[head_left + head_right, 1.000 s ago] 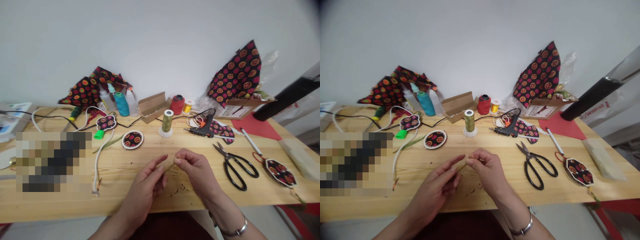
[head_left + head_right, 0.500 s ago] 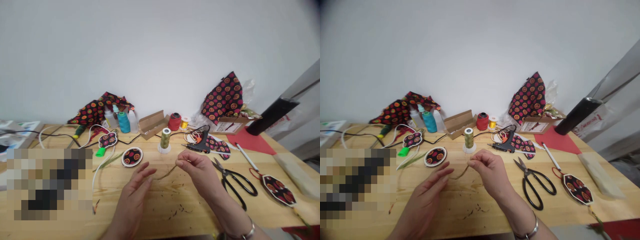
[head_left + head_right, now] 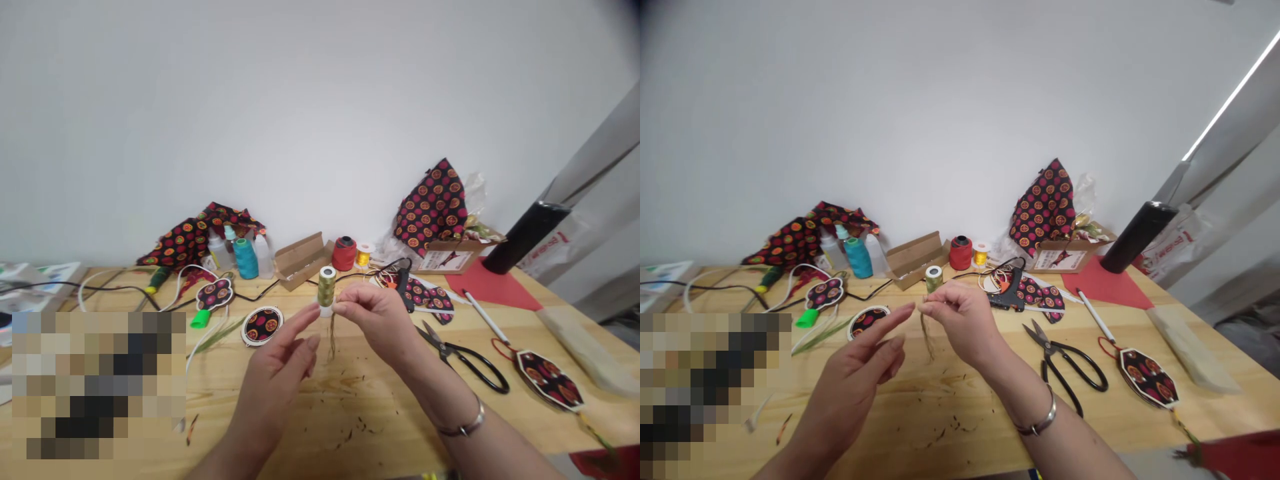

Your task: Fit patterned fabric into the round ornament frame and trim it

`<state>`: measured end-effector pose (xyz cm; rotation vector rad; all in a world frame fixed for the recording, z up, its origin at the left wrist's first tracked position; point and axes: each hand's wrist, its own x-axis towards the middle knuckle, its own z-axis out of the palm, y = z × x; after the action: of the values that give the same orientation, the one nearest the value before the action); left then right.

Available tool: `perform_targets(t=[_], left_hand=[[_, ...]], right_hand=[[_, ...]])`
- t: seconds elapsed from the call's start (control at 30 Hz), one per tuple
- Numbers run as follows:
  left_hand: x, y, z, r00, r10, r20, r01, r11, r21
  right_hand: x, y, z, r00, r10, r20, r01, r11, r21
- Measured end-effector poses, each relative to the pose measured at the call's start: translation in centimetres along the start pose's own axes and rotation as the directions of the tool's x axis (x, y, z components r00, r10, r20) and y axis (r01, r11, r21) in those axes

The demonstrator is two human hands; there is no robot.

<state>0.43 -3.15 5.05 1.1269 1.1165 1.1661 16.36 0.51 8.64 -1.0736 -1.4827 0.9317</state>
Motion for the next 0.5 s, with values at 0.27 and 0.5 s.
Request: perform_targets(t=[0.27,0.5], left_hand=[[1.2,-0.3,0.9,0.993,0.030,0.118,-0.037,0.998,0.060],[1.4,-1.8,0.1,0.991,0.067,0.112,-0.083,0.985,0.148]], right_hand=[[0.2,-0.6,0.4,0.992,0.110,0.068,-0.119,0.982,0.147],[0.6,-0.6,0.4,0.961,0.208,0.181,-0.263,0.888,0.378]])
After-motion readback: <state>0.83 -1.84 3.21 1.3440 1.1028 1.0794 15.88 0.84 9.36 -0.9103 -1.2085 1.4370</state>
